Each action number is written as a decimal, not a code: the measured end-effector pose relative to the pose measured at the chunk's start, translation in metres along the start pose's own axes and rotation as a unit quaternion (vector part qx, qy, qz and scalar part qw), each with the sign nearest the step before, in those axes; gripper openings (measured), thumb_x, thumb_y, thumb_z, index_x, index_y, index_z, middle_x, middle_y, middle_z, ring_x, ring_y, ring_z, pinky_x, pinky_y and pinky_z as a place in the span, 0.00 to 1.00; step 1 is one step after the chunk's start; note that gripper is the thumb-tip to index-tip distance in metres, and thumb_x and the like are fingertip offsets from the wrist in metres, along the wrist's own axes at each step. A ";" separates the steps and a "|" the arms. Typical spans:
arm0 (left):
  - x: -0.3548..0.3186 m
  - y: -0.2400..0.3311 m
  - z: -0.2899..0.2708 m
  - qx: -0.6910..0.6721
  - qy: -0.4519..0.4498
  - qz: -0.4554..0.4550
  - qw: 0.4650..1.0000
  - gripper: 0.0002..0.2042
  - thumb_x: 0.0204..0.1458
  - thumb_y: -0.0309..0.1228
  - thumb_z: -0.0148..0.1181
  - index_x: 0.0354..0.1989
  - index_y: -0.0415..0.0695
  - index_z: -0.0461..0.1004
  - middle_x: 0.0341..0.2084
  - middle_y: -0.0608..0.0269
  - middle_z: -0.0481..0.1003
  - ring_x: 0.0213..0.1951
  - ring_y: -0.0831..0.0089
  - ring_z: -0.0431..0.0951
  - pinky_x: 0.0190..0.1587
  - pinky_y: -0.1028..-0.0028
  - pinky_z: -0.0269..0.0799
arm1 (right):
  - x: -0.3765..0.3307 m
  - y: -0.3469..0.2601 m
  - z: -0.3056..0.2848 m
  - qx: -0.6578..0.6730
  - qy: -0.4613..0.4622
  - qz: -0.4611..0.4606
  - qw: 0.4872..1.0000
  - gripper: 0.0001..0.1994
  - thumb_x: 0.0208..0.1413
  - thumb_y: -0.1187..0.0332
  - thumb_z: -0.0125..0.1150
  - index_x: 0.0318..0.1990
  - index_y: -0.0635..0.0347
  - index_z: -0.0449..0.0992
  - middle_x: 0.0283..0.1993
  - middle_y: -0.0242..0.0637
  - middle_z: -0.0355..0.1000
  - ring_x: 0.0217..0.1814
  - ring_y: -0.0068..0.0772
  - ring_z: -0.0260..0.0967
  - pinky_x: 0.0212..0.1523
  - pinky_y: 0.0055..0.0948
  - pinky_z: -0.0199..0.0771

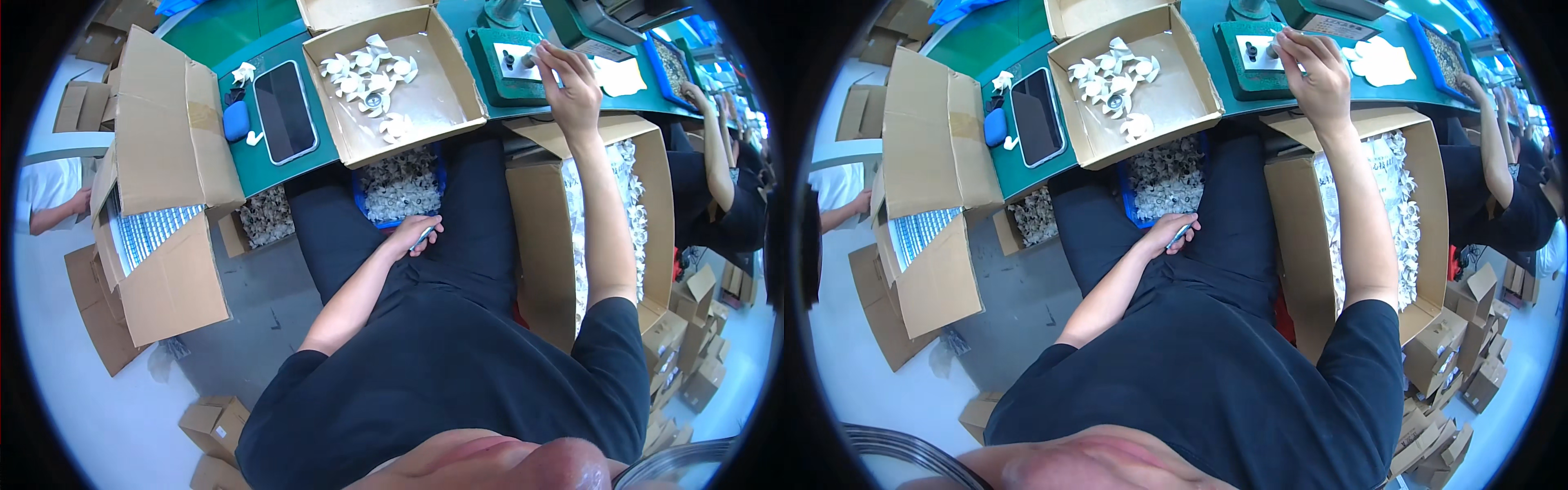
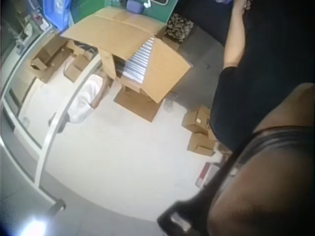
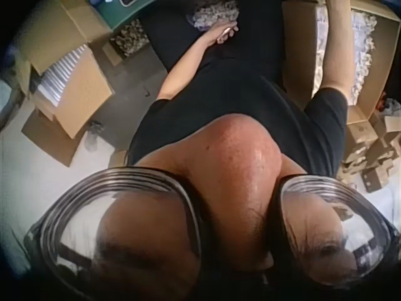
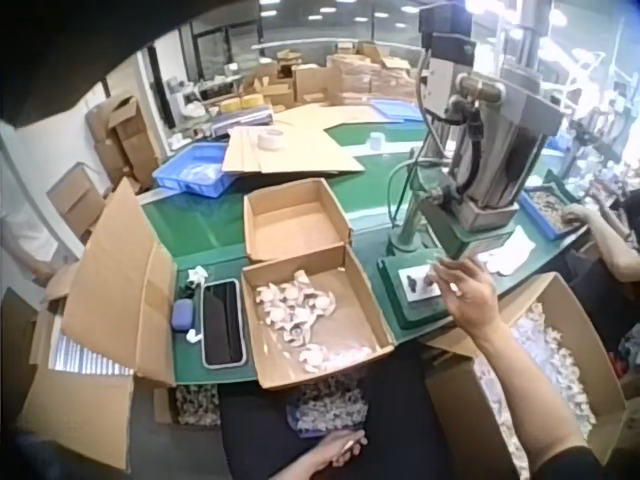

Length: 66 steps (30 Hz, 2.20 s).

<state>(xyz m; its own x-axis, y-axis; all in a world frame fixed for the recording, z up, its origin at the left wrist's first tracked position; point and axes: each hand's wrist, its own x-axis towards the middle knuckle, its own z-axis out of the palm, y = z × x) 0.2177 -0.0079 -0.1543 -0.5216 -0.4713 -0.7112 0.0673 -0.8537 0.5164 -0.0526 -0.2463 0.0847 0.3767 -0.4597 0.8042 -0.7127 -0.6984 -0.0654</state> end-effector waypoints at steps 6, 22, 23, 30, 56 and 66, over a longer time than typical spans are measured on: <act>0.003 0.003 -0.001 0.011 -0.007 0.014 1.000 0.20 0.68 0.48 0.54 0.43 0.41 0.75 0.24 0.68 0.72 0.11 0.82 0.63 0.12 0.77 0.54 | 0.010 0.002 -0.013 -0.029 -0.074 -0.070 0.994 0.10 0.54 0.77 0.72 0.45 0.60 0.85 0.49 0.36 0.82 0.45 0.37 0.79 0.48 0.33 0.78; 0.010 -0.006 -0.003 -0.020 0.020 0.058 0.998 0.18 0.69 0.46 0.52 0.46 0.41 0.75 0.25 0.68 0.74 0.14 0.80 0.67 0.14 0.77 0.60 | -0.049 0.166 0.051 -0.114 -0.175 0.121 0.970 0.11 0.57 0.68 0.62 0.44 0.60 0.83 0.37 0.43 0.79 0.37 0.53 0.76 0.43 0.43 0.75; 0.010 -0.010 -0.006 -0.048 0.034 0.063 0.996 0.18 0.68 0.47 0.53 0.46 0.42 0.76 0.25 0.68 0.74 0.15 0.81 0.68 0.14 0.77 0.61 | -0.050 0.149 0.044 -0.069 -0.114 0.088 0.987 0.12 0.58 0.68 0.61 0.47 0.62 0.82 0.41 0.44 0.80 0.40 0.52 0.77 0.46 0.43 0.77; -0.031 -0.008 0.003 -0.240 0.052 0.060 0.967 0.20 0.68 0.49 0.52 0.51 0.43 0.76 0.26 0.67 0.75 0.20 0.82 0.71 0.17 0.77 0.64 | -0.007 -0.019 0.004 0.256 -0.011 0.289 0.922 0.17 0.58 0.72 0.69 0.54 0.64 0.79 0.56 0.44 0.78 0.58 0.41 0.75 0.60 0.37 0.73; -0.106 0.103 0.057 -0.122 -0.283 0.261 0.915 0.23 0.70 0.42 0.53 0.53 0.28 0.74 0.31 0.52 0.80 0.16 0.86 0.65 0.15 0.85 0.62 | 0.005 -0.037 -0.024 0.143 -0.105 0.257 0.950 0.09 0.59 0.67 0.71 0.43 0.61 0.85 0.42 0.36 0.81 0.39 0.25 0.76 0.42 0.23 0.76; -0.062 0.066 0.038 -0.143 -0.211 0.177 0.951 0.22 0.71 0.41 0.50 0.56 0.30 0.73 0.31 0.55 0.80 0.17 0.85 0.65 0.16 0.85 0.62 | 0.006 0.069 0.049 0.301 -0.197 0.317 0.878 0.12 0.51 0.64 0.74 0.36 0.65 0.84 0.23 0.43 0.76 0.25 0.29 0.74 0.28 0.33 0.72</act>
<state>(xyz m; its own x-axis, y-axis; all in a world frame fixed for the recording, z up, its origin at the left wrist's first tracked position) 0.2218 -0.0262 -0.0580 -0.7144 -0.6608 -0.2301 0.4991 -0.7117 0.4943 -0.0705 -0.3243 0.0562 0.2762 -0.9321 0.2344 -0.4564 -0.3418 -0.8215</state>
